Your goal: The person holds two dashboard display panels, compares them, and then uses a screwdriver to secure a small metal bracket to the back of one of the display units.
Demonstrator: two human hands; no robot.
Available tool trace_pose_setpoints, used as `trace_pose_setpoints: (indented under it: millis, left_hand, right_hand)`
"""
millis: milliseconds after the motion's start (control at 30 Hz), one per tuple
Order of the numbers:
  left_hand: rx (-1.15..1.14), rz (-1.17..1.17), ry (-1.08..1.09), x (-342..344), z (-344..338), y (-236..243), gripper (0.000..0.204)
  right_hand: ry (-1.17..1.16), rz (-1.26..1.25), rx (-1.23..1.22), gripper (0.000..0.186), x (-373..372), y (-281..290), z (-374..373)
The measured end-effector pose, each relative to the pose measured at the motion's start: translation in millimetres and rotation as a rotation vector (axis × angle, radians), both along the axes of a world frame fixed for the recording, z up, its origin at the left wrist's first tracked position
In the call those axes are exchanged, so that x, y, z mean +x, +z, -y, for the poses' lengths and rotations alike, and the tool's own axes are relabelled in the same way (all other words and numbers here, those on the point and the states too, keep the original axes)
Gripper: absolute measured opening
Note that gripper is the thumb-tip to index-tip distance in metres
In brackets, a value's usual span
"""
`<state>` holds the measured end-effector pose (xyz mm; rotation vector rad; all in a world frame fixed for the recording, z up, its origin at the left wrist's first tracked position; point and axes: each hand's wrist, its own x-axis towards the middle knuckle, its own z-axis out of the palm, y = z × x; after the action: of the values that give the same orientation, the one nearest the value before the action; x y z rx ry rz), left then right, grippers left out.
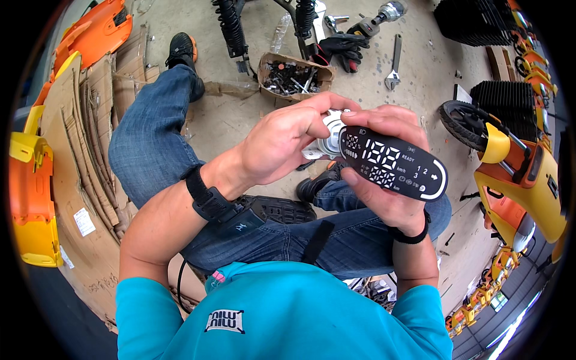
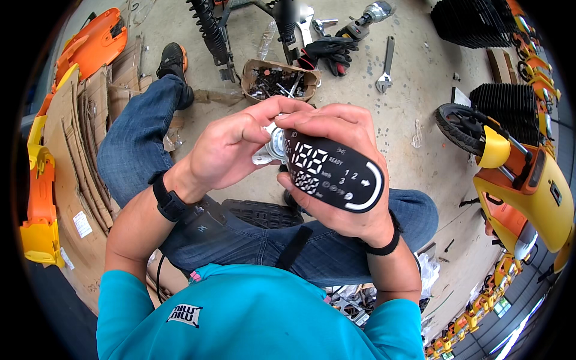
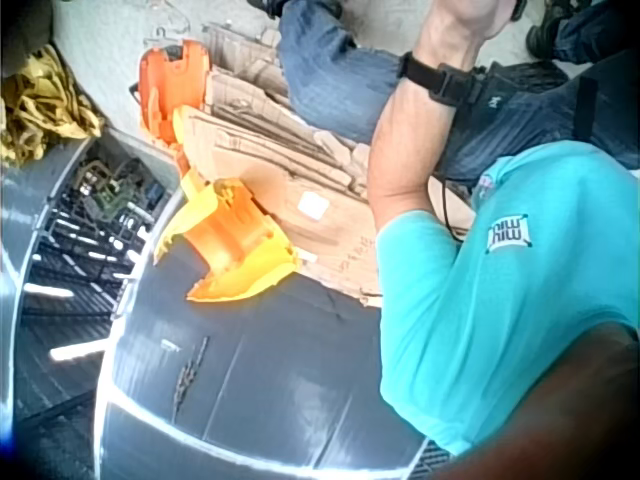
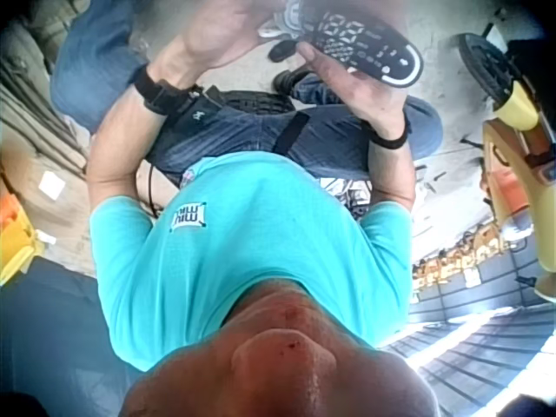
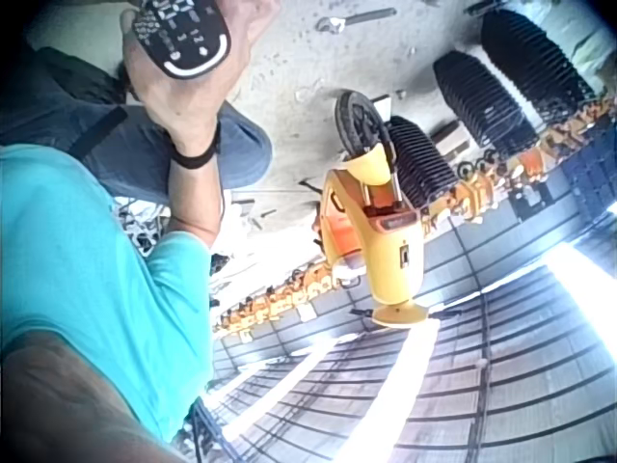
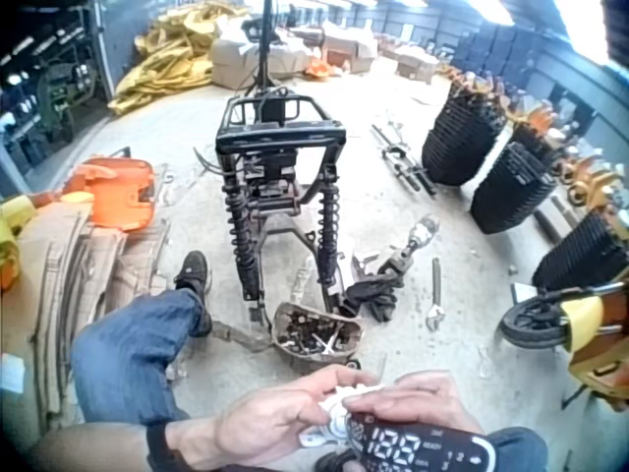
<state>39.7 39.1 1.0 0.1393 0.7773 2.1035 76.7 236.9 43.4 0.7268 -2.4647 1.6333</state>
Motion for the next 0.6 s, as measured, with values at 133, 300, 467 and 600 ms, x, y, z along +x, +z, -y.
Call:
trace_pose_setpoints:
  millis: [133, 300, 467, 600]
  left_hand:
    - [-0.002, 0.002, 0.000, 0.4, -0.4, 3.0, 0.059]
    - [0.011, 0.058, -0.028, -1.8, 0.4, 4.5, 0.061]
    - [-0.006, 0.086, -0.014, -0.3, -1.1, 7.9, 0.064]
    - [0.008, 0.076, -0.005, -0.1, -0.2, 6.2, 0.065]
  right_hand:
    - [-0.021, -0.015, -0.068, 0.059, 0.8, -4.7, 2.3]
    - [-0.012, -0.014, 0.023, 0.058, 0.6, 0.1, 2.9]
    - [-0.026, -0.028, 0.005, 0.060, 1.0, -3.1, 5.5]
    - [-0.034, -0.040, 0.030, 0.060, 0.3, -1.9, 7.3]
